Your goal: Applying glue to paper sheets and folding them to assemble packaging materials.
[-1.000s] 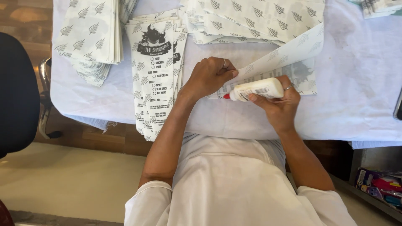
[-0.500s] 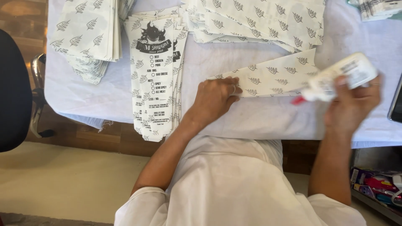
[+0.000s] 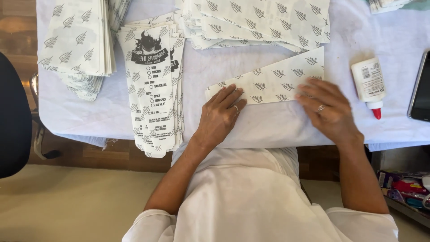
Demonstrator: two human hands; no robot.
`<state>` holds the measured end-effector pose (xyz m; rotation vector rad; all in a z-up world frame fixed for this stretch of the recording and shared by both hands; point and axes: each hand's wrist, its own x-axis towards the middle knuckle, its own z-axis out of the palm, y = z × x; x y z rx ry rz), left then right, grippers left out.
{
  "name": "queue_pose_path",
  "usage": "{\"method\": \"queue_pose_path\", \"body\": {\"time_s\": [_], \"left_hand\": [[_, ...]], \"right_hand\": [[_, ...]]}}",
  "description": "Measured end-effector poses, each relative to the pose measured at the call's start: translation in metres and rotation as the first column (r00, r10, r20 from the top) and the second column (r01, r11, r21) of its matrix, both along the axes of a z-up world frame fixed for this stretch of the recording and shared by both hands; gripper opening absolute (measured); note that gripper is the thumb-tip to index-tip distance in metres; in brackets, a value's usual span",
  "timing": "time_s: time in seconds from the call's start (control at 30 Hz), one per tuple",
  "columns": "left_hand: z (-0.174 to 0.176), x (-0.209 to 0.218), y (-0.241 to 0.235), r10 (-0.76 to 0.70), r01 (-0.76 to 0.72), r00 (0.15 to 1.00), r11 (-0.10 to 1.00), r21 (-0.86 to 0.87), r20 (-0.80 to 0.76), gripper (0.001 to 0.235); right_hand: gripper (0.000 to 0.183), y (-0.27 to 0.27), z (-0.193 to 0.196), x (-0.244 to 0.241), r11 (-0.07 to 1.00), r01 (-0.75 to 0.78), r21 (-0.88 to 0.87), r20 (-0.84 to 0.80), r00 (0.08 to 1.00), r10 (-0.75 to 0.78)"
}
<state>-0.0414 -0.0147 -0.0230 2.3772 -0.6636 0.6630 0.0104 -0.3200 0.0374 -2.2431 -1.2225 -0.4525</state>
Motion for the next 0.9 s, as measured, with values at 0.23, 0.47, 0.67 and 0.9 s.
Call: {"method": "queue_pose_path", "body": {"time_s": [0.23, 0.47, 0.67, 0.9], "left_hand": [[0.007, -0.001, 0.000, -0.008, 0.008, 1.000, 1.000, 0.017, -0.010, 0.017], [0.018, -0.002, -0.003, 0.034, -0.029, 0.996, 0.998, 0.059, -0.086, 0.017], [0.032, -0.022, 0.006, 0.063, -0.054, 0.977, 0.997, 0.049, -0.202, 0.027], [0.021, -0.061, 0.029, 0.178, -0.145, 0.974, 0.966, 0.216, -0.140, 0.033]], "right_hand": [[0.017, 0.007, -0.007, -0.005, 0.995, 0.077, 0.059, -0.084, 0.994, -0.072], [0.009, 0.027, -0.002, 0.023, 0.996, 0.067, 0.063, -0.147, 0.987, -0.058], [0.045, 0.045, -0.021, 0.041, 0.979, 0.017, -0.204, -0.113, 0.993, -0.040], [0.082, 0.022, 0.000, 0.038, 0.799, 0.095, -0.593, -0.324, 0.881, -0.344]]}}
